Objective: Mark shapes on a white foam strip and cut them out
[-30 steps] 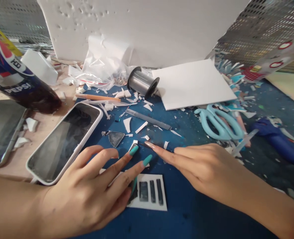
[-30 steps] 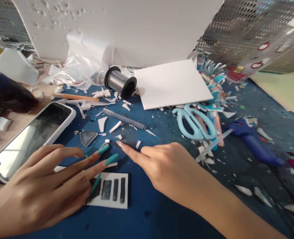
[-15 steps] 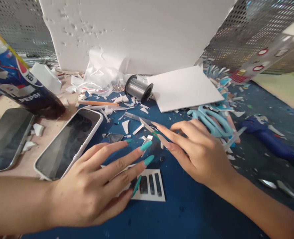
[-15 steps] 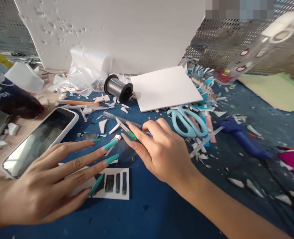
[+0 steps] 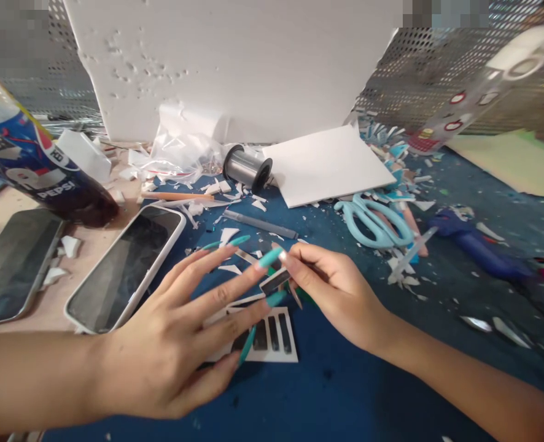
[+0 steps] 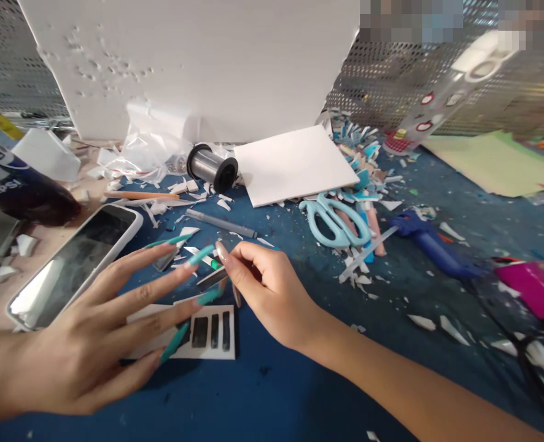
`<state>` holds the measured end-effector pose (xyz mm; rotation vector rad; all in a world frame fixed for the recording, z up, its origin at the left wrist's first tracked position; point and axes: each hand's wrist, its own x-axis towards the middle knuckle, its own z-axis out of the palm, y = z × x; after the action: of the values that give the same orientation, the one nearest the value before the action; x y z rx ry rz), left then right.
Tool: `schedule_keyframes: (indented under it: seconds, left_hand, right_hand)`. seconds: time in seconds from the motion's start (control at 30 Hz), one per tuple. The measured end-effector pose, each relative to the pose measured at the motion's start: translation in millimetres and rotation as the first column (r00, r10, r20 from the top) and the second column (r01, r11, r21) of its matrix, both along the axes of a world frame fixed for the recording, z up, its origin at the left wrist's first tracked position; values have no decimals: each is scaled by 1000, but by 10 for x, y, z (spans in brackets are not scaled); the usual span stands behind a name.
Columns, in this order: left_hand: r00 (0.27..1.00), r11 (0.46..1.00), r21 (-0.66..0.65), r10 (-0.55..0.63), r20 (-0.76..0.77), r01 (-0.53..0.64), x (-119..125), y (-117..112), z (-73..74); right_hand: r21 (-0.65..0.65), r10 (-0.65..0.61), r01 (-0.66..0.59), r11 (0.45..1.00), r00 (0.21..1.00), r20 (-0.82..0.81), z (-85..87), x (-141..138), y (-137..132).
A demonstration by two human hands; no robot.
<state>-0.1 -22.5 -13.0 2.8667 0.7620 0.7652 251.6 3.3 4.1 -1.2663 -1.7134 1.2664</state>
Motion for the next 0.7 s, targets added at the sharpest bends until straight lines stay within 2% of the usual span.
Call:
schedule_keyframes:
  seconds: [0.1,0.23,0.4,0.7]
  left_hand:
    - [995,995,-33,98,29,-97,30,33,70]
    - [985,985,21,171,21,-172,98,99,132]
    - [986,984,61,165,5,-165,153,161,128]
    - [995,986,143,71,77,-82,146,220,105]
  right_hand:
    - [16,-36,35,999,999,14,-10,-3,-18]
    - [83,-79,75,994,996,48,17,-49,-54]
    - [113,-72,65,991,995,63,19,-113,-133]
    - [185,-12,-4,983,996,83,-41,-134,-165]
